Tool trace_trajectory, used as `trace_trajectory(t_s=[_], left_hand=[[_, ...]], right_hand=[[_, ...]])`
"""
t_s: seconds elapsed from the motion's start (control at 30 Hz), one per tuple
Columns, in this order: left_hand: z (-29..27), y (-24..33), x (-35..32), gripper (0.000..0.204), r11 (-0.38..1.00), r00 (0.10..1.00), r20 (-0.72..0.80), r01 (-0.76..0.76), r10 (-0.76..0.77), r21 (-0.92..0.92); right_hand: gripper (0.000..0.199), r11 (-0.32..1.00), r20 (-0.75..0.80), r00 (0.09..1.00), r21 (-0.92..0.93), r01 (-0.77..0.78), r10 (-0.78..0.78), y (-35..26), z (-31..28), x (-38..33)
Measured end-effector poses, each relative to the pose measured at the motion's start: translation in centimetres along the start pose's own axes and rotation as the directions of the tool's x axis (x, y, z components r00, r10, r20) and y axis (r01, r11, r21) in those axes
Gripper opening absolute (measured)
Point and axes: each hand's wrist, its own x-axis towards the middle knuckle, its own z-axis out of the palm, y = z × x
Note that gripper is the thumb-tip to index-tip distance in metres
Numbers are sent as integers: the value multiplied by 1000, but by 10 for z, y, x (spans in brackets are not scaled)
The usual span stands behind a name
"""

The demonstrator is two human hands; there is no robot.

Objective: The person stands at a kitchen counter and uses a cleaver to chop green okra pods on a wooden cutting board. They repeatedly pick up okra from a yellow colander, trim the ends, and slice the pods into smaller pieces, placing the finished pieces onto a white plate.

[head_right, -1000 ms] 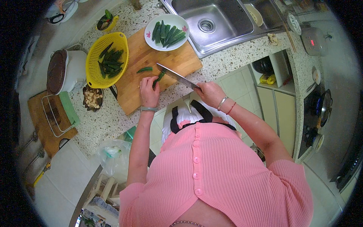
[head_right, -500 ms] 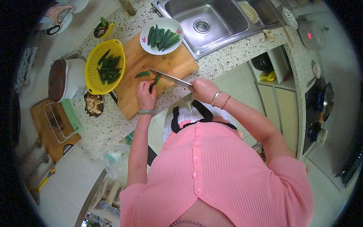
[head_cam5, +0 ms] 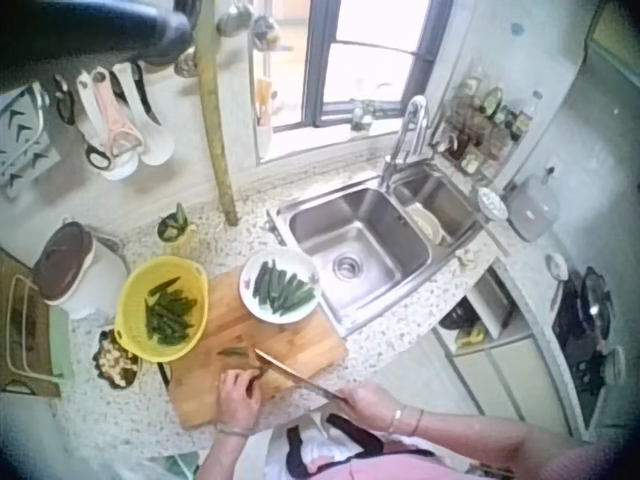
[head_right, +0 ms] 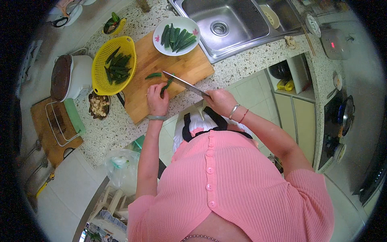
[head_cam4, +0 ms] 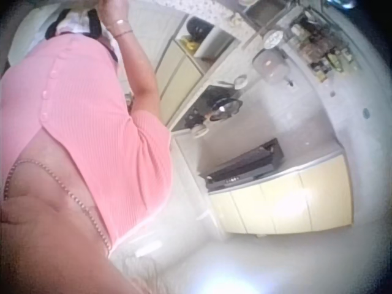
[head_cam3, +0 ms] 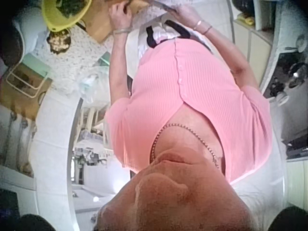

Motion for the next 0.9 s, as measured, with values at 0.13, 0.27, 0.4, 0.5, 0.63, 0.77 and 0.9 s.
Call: trace_trajectory(t_s=[0.13, 0.27, 0.4, 0.5, 0.63, 0.77, 0.9], left_hand=[[1, 1, 1, 23, 1000, 1000, -9, 1, -2, -17], [1, -1, 2, 22, 999, 1000, -6, -14, 14, -35], [-2, -6, 1, 21, 1000, 999, -33, -2, 3, 7], [-10, -12, 3, 18, 998, 997, -71, 44, -40, 55], [-21, 0, 15, 14, 1000, 991, -136, 2, 0, 14], [-11, 18, 39, 13, 968, 998, 40, 52, -43, -245], [11, 27, 66, 8, 983, 972, 160, -164, 175, -79]], right_hand=[[23, 1000, 8, 1000, -30, -7, 7, 4, 5, 1], [23, 997, 34, 999, -77, -7, 9, 8, 15, 5], [21, 992, 21, 1000, -126, 17, -14, 14, 8, 0], [23, 960, -68, 996, -278, 42, -63, 18, -6, -5], [39, 900, -197, 959, -424, 102, -202, 25, -22, -5], [46, 844, -255, 927, -525, 106, -274, 29, -25, -5], [48, 827, -279, 904, -548, 126, -323, 29, -30, -5]])
